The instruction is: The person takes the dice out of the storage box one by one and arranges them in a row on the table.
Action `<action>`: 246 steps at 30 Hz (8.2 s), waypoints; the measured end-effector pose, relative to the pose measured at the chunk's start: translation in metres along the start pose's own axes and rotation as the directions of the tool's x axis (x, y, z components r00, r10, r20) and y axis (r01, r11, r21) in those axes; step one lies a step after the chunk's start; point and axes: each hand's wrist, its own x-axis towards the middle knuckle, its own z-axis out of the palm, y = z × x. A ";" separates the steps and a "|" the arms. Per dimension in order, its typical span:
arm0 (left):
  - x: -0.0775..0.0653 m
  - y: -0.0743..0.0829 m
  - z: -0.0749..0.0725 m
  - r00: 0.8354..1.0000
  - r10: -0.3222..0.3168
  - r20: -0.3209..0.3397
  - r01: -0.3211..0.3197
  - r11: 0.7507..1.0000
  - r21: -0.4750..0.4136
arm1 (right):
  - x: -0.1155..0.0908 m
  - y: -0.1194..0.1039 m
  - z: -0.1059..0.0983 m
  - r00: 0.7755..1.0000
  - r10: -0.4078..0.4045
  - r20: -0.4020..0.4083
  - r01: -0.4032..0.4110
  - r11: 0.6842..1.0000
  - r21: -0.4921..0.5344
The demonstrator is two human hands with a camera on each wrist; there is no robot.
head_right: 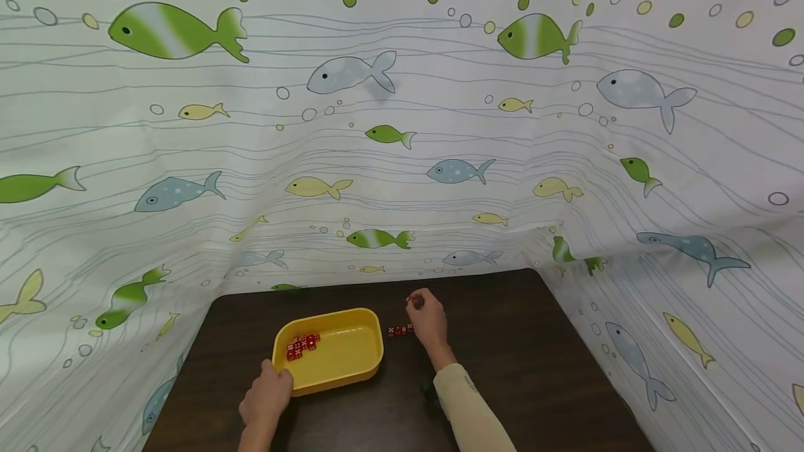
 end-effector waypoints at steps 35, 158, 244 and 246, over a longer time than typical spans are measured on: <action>-0.003 0.004 -0.002 1.000 -0.006 -0.021 0.006 1.000 0.010 | -0.007 0.042 -0.008 0.951 0.144 0.272 -0.067 0.960 -0.272; -0.004 -0.001 0.000 0.997 0.037 -0.063 -0.036 0.999 0.014 | -0.045 -0.089 0.155 0.776 -0.056 0.629 0.329 0.886 -0.327; -0.006 0.001 -0.006 0.997 0.066 -0.034 -0.063 0.995 0.079 | -0.008 -0.030 0.007 0.978 -0.028 0.208 0.010 0.996 0.084; -0.006 0.001 -0.006 0.997 0.063 -0.034 -0.061 0.995 0.079 | -0.006 -0.024 0.004 0.981 -0.022 0.193 0.006 0.997 0.082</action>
